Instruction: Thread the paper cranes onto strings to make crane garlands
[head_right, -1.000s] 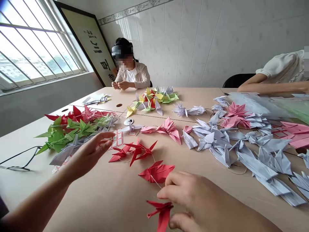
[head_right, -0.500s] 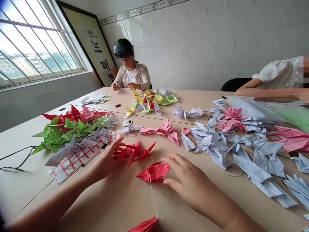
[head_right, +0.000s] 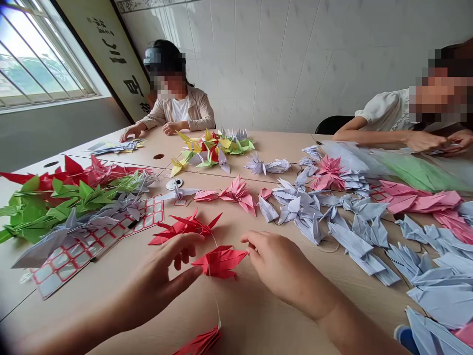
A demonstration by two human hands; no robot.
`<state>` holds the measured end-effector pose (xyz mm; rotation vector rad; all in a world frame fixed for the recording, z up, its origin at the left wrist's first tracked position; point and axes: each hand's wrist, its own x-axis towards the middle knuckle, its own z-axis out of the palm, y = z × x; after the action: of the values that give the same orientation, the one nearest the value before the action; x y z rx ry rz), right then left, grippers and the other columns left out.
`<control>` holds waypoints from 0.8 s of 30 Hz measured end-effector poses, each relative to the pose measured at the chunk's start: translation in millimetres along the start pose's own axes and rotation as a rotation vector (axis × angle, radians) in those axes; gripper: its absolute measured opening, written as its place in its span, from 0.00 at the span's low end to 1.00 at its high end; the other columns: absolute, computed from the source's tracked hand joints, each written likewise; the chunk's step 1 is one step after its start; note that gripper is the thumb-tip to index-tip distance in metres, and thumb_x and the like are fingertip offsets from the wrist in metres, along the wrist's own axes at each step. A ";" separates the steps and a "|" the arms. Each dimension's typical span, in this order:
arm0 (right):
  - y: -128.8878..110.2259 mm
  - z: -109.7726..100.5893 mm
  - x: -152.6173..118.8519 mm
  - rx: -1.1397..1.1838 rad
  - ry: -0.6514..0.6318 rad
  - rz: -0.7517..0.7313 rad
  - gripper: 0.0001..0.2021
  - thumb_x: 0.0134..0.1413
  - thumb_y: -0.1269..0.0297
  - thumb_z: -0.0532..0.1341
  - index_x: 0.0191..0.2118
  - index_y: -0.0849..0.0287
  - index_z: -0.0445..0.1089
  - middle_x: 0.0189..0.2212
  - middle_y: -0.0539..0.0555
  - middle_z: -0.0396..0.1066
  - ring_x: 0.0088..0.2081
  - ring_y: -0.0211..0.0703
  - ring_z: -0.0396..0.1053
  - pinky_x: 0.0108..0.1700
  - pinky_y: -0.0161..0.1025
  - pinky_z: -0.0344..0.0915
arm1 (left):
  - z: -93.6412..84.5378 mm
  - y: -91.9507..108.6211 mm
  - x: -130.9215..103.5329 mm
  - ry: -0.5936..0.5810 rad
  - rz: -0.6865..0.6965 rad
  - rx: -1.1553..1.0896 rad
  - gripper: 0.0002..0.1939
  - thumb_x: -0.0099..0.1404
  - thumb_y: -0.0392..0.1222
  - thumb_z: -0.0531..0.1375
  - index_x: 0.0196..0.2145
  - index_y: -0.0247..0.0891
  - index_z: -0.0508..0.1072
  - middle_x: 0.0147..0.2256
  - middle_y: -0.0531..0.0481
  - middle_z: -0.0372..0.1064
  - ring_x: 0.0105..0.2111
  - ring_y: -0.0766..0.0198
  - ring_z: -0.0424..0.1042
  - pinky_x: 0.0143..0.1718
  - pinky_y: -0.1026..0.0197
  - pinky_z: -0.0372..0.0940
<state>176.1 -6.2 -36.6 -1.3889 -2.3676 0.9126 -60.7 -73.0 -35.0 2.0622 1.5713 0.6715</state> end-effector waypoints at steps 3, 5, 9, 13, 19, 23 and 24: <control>-1.3 -4.7 -2.3 0.124 -0.026 0.044 0.15 0.63 0.56 0.51 0.40 0.55 0.73 0.30 0.51 0.76 0.31 0.44 0.72 0.30 0.37 0.63 | 11.1 3.1 18.2 -0.107 -0.093 -0.060 0.17 0.63 0.53 0.58 0.47 0.43 0.70 0.36 0.47 0.72 0.32 0.59 0.70 0.29 0.62 0.62; -3.8 -2.9 -2.4 0.227 -0.064 0.053 0.14 0.62 0.54 0.53 0.37 0.56 0.72 0.26 0.49 0.73 0.27 0.40 0.69 0.26 0.34 0.59 | 16.3 1.9 27.6 -0.133 -0.124 -0.096 0.17 0.62 0.52 0.58 0.45 0.42 0.71 0.35 0.48 0.72 0.31 0.59 0.70 0.29 0.62 0.61; -12.4 9.1 -0.2 0.439 -0.088 0.027 0.08 0.59 0.65 0.57 0.41 0.56 0.72 0.33 0.49 0.76 0.34 0.40 0.72 0.34 0.34 0.64 | 22.3 0.2 33.6 -0.185 -0.190 -0.227 0.15 0.60 0.44 0.60 0.45 0.41 0.71 0.31 0.51 0.71 0.29 0.61 0.70 0.29 0.62 0.62; -22.2 16.4 -0.2 0.449 -0.040 -0.045 0.09 0.60 0.69 0.56 0.40 0.55 0.74 0.35 0.49 0.77 0.36 0.40 0.72 0.39 0.34 0.64 | 22.2 -1.1 28.2 -0.192 -0.299 -0.417 0.15 0.58 0.38 0.60 0.44 0.41 0.70 0.30 0.53 0.69 0.28 0.64 0.69 0.28 0.64 0.63; -21.8 23.7 -2.9 0.223 0.097 -0.240 0.07 0.59 0.72 0.57 0.37 0.56 0.73 0.32 0.49 0.76 0.33 0.39 0.71 0.36 0.33 0.64 | 20.7 -3.1 17.1 -0.194 -0.383 -0.597 0.14 0.60 0.39 0.59 0.44 0.40 0.68 0.31 0.52 0.68 0.29 0.64 0.68 0.29 0.63 0.65; -16.2 33.2 -3.9 0.014 0.224 -0.551 0.12 0.58 0.78 0.53 0.38 0.59 0.72 0.32 0.54 0.75 0.32 0.42 0.69 0.34 0.37 0.64 | 24.4 -2.2 16.5 -0.143 -0.317 -0.531 0.08 0.58 0.37 0.61 0.38 0.39 0.70 0.35 0.49 0.70 0.35 0.62 0.69 0.30 0.65 0.64; -15.7 34.4 -4.3 0.017 0.248 -0.597 0.12 0.58 0.79 0.53 0.39 0.58 0.71 0.32 0.54 0.75 0.32 0.42 0.69 0.34 0.37 0.65 | 25.7 -2.2 17.5 -0.134 -0.314 -0.529 0.04 0.58 0.36 0.61 0.34 0.38 0.70 0.34 0.49 0.70 0.35 0.62 0.69 0.29 0.66 0.63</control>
<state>150.2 -28.7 -53.0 -0.6610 -2.3534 0.5523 -42.2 -57.2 -54.4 1.4115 1.4095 0.7191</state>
